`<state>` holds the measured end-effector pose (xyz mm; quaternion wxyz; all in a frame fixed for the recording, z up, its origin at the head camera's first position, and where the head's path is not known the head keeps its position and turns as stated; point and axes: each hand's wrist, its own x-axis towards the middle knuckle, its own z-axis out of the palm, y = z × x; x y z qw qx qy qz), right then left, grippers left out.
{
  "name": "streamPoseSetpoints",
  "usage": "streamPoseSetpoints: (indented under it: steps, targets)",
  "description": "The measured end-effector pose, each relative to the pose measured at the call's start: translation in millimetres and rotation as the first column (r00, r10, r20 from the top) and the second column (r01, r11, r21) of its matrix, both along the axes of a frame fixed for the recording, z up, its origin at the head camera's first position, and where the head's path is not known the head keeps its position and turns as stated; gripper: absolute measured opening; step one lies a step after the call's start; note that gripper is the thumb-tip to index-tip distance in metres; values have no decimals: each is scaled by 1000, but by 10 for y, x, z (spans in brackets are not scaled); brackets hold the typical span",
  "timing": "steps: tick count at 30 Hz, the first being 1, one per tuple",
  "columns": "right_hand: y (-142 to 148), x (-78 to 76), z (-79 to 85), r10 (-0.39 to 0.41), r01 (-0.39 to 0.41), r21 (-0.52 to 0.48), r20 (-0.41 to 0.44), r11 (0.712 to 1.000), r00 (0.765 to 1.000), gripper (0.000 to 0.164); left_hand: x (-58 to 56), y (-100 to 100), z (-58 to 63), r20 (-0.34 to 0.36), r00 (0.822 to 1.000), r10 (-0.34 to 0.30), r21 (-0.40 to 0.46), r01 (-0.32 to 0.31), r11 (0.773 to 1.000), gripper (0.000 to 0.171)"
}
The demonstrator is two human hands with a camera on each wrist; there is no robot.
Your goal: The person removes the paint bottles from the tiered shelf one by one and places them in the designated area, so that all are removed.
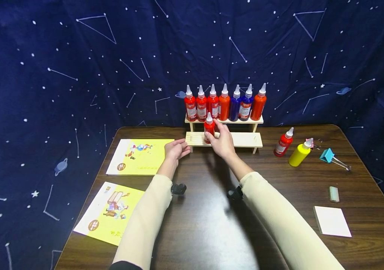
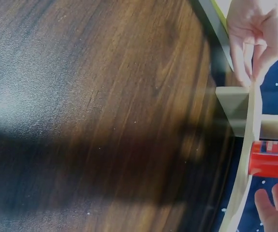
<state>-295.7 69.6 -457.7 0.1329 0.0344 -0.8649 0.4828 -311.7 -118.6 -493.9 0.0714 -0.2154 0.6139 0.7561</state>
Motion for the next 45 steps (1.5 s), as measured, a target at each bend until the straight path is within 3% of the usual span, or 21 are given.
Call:
streamPoseSetpoints:
  steps: [6,15,18,25,28,32,36,40,45]
  targets:
    - [18,16,8,-11,11,-46,-13,999,1000,48,-1,2,14,-2,1000,-9,-11,9,1000,29]
    - [247,210,-38,56,-60,-310,-24,949,998,47,-1,19,26,4,1000,-12,-7,12,1000,29]
    - [434,347,-33,45,-51,-341,-25,939,999,47,1,21,31,4,1000,-13,-2,13,1000,29]
    - [939,880,222,-51,54,-344,17,937,999,48,15,13,42,4,1000,0,3,0,1000,28]
    - [1244,1028,82,-137,130,-306,0,943,991,48,16,19,46,10,1000,-5,4,5,1000,28]
    - [1632,1207,-138,-289,286,-225,21,931,957,48,13,19,35,24,1000,-5,8,5,1000,28]
    - [1913,1413,-204,-420,434,-140,122,890,899,51,16,20,34,21,1000,-4,6,4,1000,28]
    - [2145,1523,-278,-497,530,-165,206,831,843,55,19,25,37,13,1000,-1,8,1,1000,28]
    - [2341,1555,-359,-581,615,-193,208,764,787,54,17,25,28,15,1000,0,11,0,1000,28]
